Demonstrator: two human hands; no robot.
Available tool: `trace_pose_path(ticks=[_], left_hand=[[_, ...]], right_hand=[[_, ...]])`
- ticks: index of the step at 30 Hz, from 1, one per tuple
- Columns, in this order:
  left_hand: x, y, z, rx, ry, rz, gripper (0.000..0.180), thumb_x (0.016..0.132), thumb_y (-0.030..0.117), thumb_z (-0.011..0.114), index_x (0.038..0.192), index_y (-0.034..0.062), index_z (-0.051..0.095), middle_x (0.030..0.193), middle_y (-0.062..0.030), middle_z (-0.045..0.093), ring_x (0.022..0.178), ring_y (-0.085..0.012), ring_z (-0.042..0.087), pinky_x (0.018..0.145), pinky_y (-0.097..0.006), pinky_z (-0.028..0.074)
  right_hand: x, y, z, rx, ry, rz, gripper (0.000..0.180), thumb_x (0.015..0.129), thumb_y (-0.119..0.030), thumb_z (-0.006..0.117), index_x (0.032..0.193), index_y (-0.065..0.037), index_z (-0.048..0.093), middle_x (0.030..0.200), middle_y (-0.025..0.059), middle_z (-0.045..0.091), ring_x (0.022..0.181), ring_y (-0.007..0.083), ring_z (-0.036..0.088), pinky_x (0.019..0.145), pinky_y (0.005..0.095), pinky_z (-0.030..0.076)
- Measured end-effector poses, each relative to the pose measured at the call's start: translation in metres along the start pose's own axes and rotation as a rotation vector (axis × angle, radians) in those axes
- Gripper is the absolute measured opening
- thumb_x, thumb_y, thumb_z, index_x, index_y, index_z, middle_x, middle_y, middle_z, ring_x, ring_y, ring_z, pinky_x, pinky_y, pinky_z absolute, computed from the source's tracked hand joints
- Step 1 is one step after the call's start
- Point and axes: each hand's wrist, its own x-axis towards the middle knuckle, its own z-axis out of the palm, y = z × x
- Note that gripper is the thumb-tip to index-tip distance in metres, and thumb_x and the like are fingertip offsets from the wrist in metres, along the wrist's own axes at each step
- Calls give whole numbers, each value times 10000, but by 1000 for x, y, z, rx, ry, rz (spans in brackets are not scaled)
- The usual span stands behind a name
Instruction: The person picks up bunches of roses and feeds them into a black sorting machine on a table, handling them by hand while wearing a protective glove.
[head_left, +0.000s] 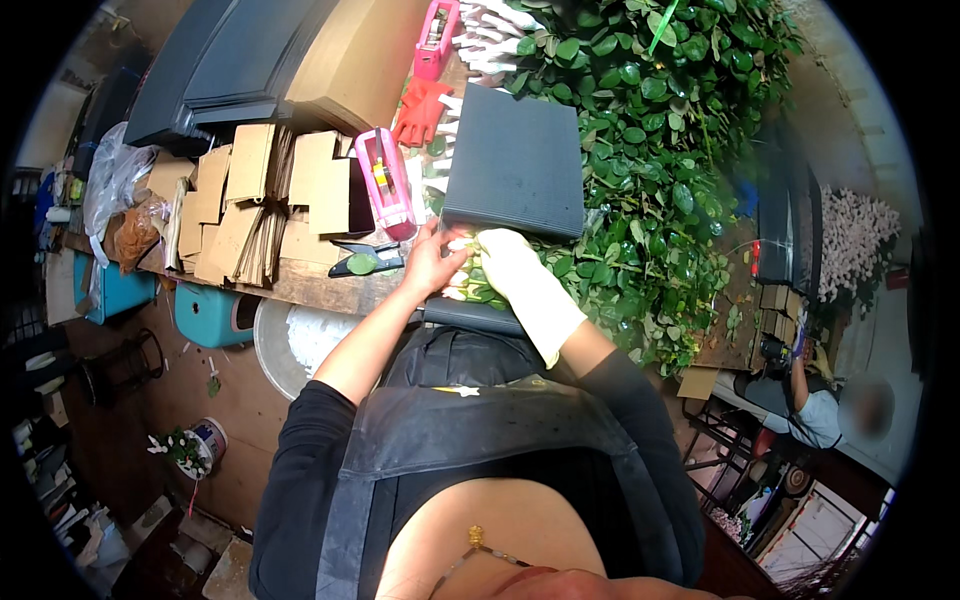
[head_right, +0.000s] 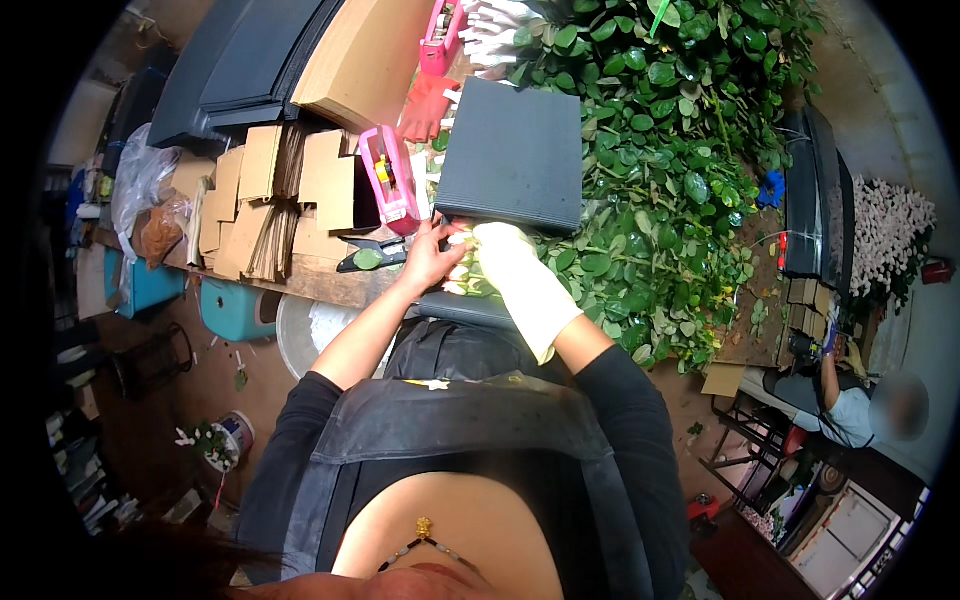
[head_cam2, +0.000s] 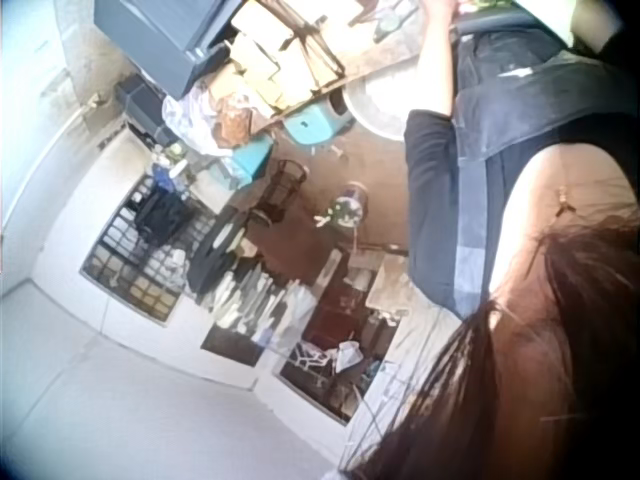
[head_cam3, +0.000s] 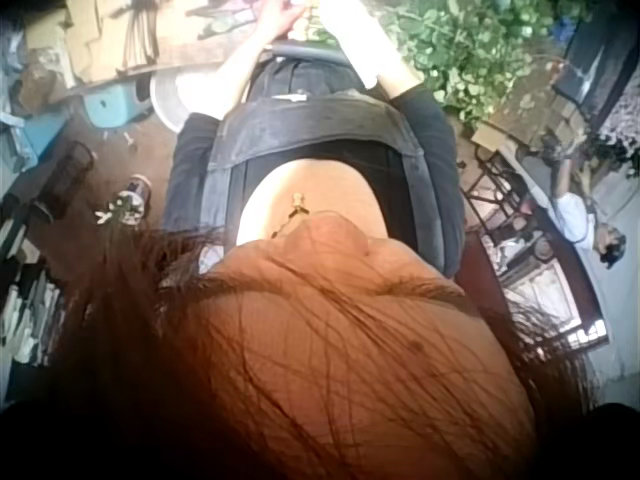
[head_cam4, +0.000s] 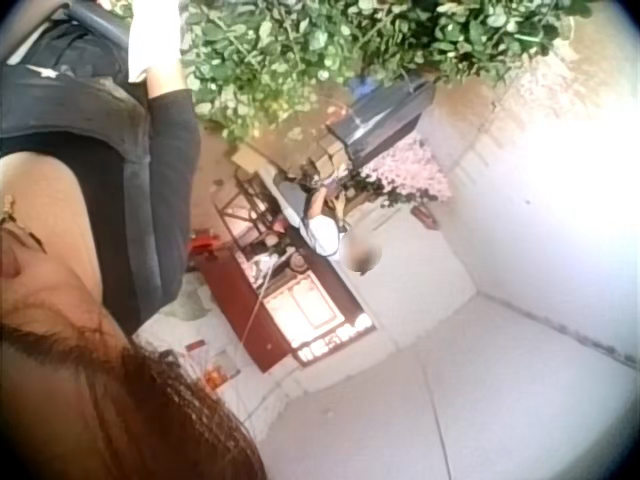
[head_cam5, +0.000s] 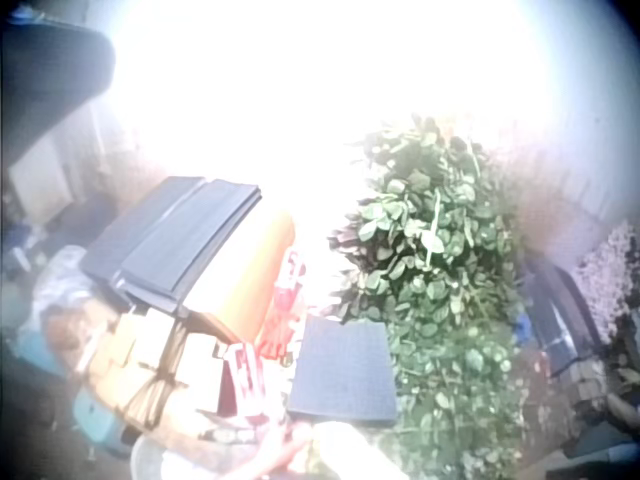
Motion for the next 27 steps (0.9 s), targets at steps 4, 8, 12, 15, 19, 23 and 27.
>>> trace_pose_path(ticks=[4, 8, 12, 15, 19, 23, 27], left_hand=[[0, 3, 0, 72, 5, 3, 396, 821, 297, 831, 1106, 46, 719, 1432, -302, 459, 1403, -423, 435, 1134, -437, 390], [-2, -7, 0, 64, 16, -32, 432, 811, 322, 836, 1121, 45, 717, 1435, -312, 458, 1415, -425, 425, 1133, -442, 390], [5, 2, 0, 63, -9, 19, 444, 812, 314, 834, 1147, 46, 719, 1421, -348, 454, 1418, -444, 415, 1142, -440, 385], [5, 6, 0, 52, -12, -18, 391, 801, 268, 832, 1115, 53, 745, 1503, -263, 448, 1385, -364, 445, 1128, -409, 390], [12, -41, 6, 68, -70, 42, 455, 821, 349, 793, 1205, 123, 699, 1409, -283, 497, 1265, -381, 556, 1074, -420, 456], [29, -87, 29, -760, 15, -306, 569, 928, 231, 686, 1437, 91, 475, 1298, -166, 568, 1254, -245, 530, 1043, -360, 446], [15, -41, -27, -88, -322, 186, 544, 955, 332, 653, 1401, 52, 515, 1342, -154, 572, 1227, -234, 554, 1024, -330, 451]], right_hand=[[-14, -22, -46, 47, -68, -145, 278, 926, -221, 567, 1082, -54, 725, 1185, 201, 684, 1144, 328, 641, 986, 408, 498], [-38, -47, -155, 388, 389, 81, 349, 1004, -286, 517, 1223, -74, 686, 1243, 167, 686, 1158, 332, 641, 1021, 399, 489], [-7, 75, -149, -87, -41, 500, 375, 1009, -281, 544, 1286, -49, 645, 1293, 171, 673, 1202, 271, 637, 1035, 364, 474], [-20, 74, -142, 707, 133, 188, 333, 1012, -129, 532, 1311, -10, 618, 1311, 128, 661, 1250, 229, 582, 1089, 328, 414], [-73, 20, -188, 1066, 11, 41, 294, 983, -46, 558, 1255, 13, 653, 1237, 110, 684, 1149, 209, 636, 1055, 327, 456], [-70, -2, -147, 658, -241, 135, 370, 928, -145, 651, 1275, -15, 652, 1215, 136, 704, 1079, 255, 682, 950, 361, 528], [-61, 4, -90, -85, -210, -59, 580, 895, -357, 707, 1370, -55, 567, 1175, 149, 701, 1050, 294, 690, 912, 420, 544]])
